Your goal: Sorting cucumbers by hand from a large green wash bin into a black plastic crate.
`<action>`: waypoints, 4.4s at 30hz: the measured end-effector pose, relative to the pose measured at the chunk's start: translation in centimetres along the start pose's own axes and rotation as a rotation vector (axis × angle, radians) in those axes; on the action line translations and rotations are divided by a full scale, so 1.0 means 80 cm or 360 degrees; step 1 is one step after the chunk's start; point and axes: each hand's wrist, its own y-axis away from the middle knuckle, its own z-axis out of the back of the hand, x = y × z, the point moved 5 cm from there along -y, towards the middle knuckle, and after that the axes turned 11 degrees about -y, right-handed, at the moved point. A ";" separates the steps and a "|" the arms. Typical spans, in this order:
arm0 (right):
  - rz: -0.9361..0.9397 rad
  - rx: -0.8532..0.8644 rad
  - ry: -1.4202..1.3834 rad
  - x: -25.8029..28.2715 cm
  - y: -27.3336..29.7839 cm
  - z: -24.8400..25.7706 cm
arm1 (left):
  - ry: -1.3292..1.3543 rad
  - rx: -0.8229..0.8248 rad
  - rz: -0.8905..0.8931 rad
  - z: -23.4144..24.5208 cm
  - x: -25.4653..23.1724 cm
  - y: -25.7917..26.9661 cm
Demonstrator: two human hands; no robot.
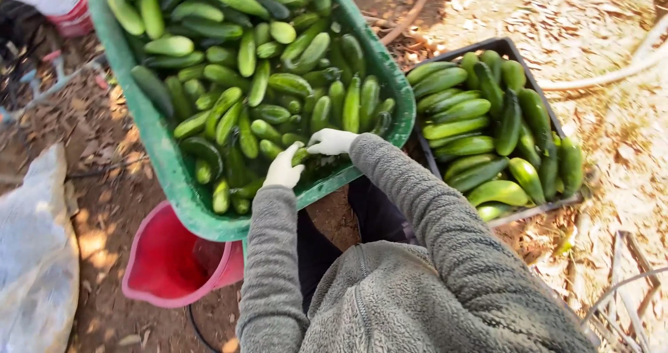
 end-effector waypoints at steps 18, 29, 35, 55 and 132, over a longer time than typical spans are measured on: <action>0.0480 -0.1116 -0.1080 0.021 0.277 0.126 | -0.0010 -0.0083 -0.0229 0.009 -0.070 0.066; -0.0173 -0.2196 -0.0818 -0.234 0.574 0.199 | 0.0022 -0.0203 -0.0311 0.000 -0.064 0.065; -0.0084 -0.2444 -0.0817 -0.301 0.618 0.158 | 0.0080 -0.0287 -0.0332 -0.002 -0.065 0.065; -0.0146 -0.2681 0.1089 -0.360 0.584 0.143 | 0.0540 -0.0522 -0.0343 0.000 -0.041 0.064; 0.0071 -0.0106 0.0745 0.126 -0.013 -0.065 | 0.0073 -0.0269 0.0870 0.055 0.114 0.032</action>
